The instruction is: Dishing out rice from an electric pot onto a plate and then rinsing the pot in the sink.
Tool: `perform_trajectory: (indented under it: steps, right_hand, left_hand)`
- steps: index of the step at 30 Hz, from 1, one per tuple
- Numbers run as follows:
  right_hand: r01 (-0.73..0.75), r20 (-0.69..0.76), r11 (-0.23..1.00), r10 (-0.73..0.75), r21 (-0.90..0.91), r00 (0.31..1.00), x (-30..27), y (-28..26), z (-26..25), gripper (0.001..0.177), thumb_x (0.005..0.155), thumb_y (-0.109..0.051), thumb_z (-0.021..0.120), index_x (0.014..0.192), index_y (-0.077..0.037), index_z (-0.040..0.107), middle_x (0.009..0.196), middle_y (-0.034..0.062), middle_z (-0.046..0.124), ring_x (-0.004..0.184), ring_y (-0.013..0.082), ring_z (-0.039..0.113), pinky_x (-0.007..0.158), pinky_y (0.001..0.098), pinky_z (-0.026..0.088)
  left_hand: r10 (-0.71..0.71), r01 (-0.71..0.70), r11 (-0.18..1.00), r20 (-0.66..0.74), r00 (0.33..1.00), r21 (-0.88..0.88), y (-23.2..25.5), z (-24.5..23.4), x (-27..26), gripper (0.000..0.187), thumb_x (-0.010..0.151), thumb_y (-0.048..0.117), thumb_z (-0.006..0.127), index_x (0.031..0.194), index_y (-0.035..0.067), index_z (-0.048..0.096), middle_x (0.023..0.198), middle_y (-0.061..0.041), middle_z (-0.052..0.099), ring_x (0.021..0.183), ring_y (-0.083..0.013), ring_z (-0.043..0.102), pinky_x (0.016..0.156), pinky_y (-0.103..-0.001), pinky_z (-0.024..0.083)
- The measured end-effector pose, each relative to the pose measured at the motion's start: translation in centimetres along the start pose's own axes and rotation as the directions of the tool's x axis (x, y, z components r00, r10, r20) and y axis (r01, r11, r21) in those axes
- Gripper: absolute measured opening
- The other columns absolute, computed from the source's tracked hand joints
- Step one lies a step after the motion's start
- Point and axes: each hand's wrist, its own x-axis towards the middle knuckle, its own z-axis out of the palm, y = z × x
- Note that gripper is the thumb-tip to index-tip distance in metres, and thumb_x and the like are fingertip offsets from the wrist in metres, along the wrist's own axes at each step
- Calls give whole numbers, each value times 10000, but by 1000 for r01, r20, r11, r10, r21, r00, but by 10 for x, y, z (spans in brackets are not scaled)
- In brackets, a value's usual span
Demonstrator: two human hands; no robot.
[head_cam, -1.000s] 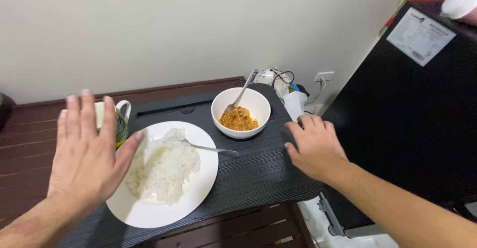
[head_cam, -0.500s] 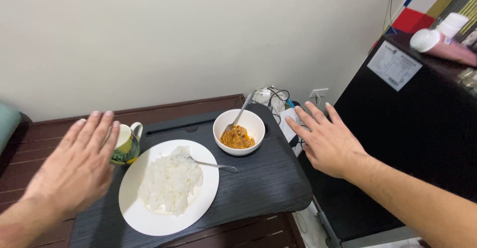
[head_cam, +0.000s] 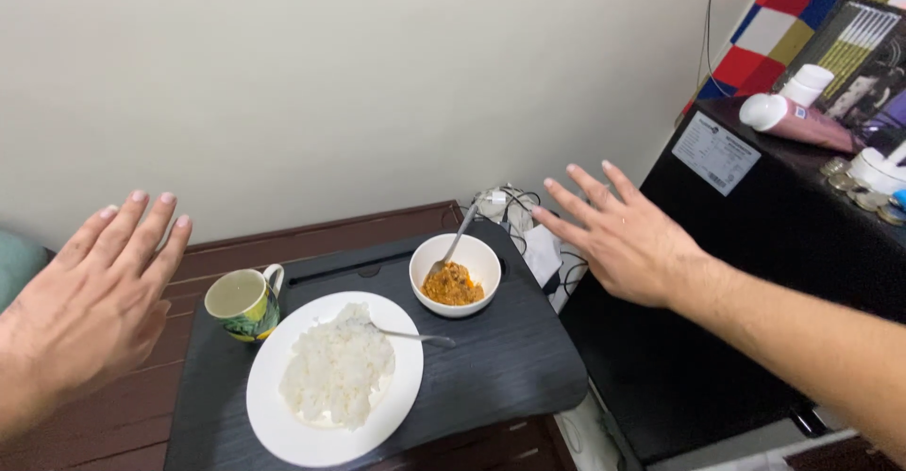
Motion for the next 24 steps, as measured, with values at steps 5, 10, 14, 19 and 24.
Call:
perform_trajectory:
  steps: [5, 10, 14, 19, 24]
  right_hand:
    - [19, -39, 1000, -19, -6, 999, -1, 10, -6, 854, 848, -299, 614, 1612, -234, 239, 1676, 118, 223, 1535, 369, 196, 1179, 568, 162]
    - [61, -16, 996, -62, -60, 998, -3, 25, -11, 881, 843, -331, 625, 1619, -234, 220, 1684, 120, 206, 1540, 365, 186, 1185, 564, 148]
    - [70, -9, 991, -71, -114, 997, -10, 36, -6, 894, 842, -343, 628, 1623, -234, 207, 1688, 127, 199, 1545, 368, 179, 1184, 564, 150]
    - [75, -32, 987, -80, -143, 996, -25, 36, -3, 881, 852, -334, 614, 1627, -237, 206, 1684, 134, 217, 1543, 377, 189, 1183, 565, 156]
    - [63, -10, 989, -65, -137, 998, -37, 32, -9, 904, 842, -333, 621, 1632, -253, 188, 1688, 119, 212, 1544, 367, 188, 1188, 564, 159]
  left_hand:
    - [40, -40, 999, 8, 999, 13, 2, -10, 4, 937, 805, 480, 469, 1610, 61, 233, 1652, -183, 259, 1567, -322, 230, 1284, -448, 201]
    - [67, -69, 997, 62, 996, 38, 7, -15, 4, 980, 789, 510, 470, 1624, 72, 203, 1665, -187, 222, 1572, -321, 198, 1286, -454, 169]
    - [34, -47, 994, 124, 992, 103, 6, -40, 4, 970, 795, 542, 470, 1600, 76, 194, 1685, -183, 203, 1583, -318, 193, 1292, -447, 159]
    - [9, -24, 991, 111, 994, 133, 6, -55, -2, 950, 809, 551, 466, 1591, 73, 218, 1685, -183, 222, 1583, -317, 215, 1292, -439, 176]
    - [17, -16, 998, -19, 1000, 60, 9, -57, -2, 932, 831, 554, 427, 1585, 38, 244, 1680, -217, 245, 1572, -330, 239, 1296, -446, 195]
